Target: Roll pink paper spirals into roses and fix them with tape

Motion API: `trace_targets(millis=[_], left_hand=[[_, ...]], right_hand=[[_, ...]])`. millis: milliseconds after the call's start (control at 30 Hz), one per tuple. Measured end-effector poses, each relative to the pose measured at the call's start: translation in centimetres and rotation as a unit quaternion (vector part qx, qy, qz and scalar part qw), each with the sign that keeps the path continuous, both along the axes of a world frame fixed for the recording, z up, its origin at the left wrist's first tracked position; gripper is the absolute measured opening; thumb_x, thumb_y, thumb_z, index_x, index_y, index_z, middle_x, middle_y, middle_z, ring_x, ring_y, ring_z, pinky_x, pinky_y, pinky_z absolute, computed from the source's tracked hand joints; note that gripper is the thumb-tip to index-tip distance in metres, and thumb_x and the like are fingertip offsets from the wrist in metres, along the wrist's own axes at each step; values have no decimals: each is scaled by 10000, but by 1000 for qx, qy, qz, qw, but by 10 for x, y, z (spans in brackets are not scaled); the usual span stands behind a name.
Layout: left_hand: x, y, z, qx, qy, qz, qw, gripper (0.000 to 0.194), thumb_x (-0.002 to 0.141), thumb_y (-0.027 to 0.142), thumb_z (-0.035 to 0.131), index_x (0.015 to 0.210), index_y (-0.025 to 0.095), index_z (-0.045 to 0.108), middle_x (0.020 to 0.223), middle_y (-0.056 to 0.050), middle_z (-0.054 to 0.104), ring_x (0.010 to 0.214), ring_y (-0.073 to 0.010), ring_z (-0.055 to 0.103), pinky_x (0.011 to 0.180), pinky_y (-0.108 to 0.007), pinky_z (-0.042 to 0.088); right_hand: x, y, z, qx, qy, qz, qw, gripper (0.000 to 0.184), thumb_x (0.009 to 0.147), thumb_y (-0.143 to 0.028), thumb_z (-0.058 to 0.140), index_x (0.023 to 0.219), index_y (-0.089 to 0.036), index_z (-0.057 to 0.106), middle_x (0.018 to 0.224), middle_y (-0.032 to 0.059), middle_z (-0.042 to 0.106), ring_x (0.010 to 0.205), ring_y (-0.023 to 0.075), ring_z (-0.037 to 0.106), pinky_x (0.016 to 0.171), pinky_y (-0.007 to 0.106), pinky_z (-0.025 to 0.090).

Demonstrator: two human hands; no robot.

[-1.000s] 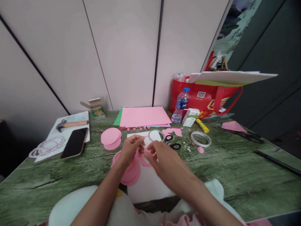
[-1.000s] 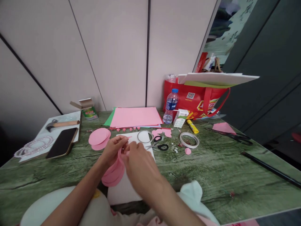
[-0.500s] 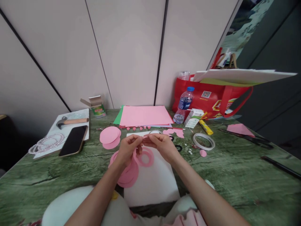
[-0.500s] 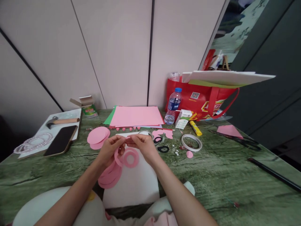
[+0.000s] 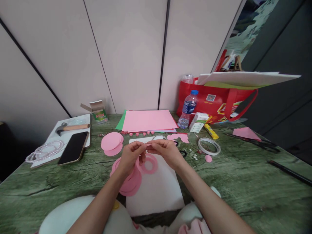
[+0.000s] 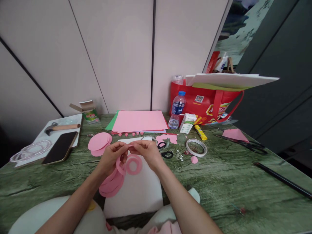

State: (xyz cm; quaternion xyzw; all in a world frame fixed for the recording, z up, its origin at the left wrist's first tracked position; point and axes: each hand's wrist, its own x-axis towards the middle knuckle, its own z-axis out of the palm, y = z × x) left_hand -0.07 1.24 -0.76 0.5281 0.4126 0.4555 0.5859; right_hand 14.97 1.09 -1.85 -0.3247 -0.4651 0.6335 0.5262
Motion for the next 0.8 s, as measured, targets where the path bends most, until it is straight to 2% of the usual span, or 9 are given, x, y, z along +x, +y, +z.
trace_targets(millis=[233,567,800], left_hand=[[1,0,-2,-5,-5,0,1000,244,680,364,620,636,139,534,474,25,517,338,-65,440,312,-168,339],[1,0,-1,0,0,3,1000,235,695,356,608,633,140,537,428,29,492,334,-72,439,306,-168,343],[1,-1,-2,6,8,2,1000,236,712,356,595,647,138,534,460,28,494,345,-69,442,305,-167,344]], right_hand=[[-1,0,0,-19,-2,-22,1000,318,600,-406,691,793,-154,682,793,54,687,729,177,639,809,391,484],[-2,-1,2,-13,-3,-2,1000,318,645,-426,650,807,-154,673,783,54,679,750,165,633,796,353,480],[-2,-1,0,-10,-11,-22,1000,282,636,-403,665,778,-159,679,758,45,681,712,157,633,766,342,491]])
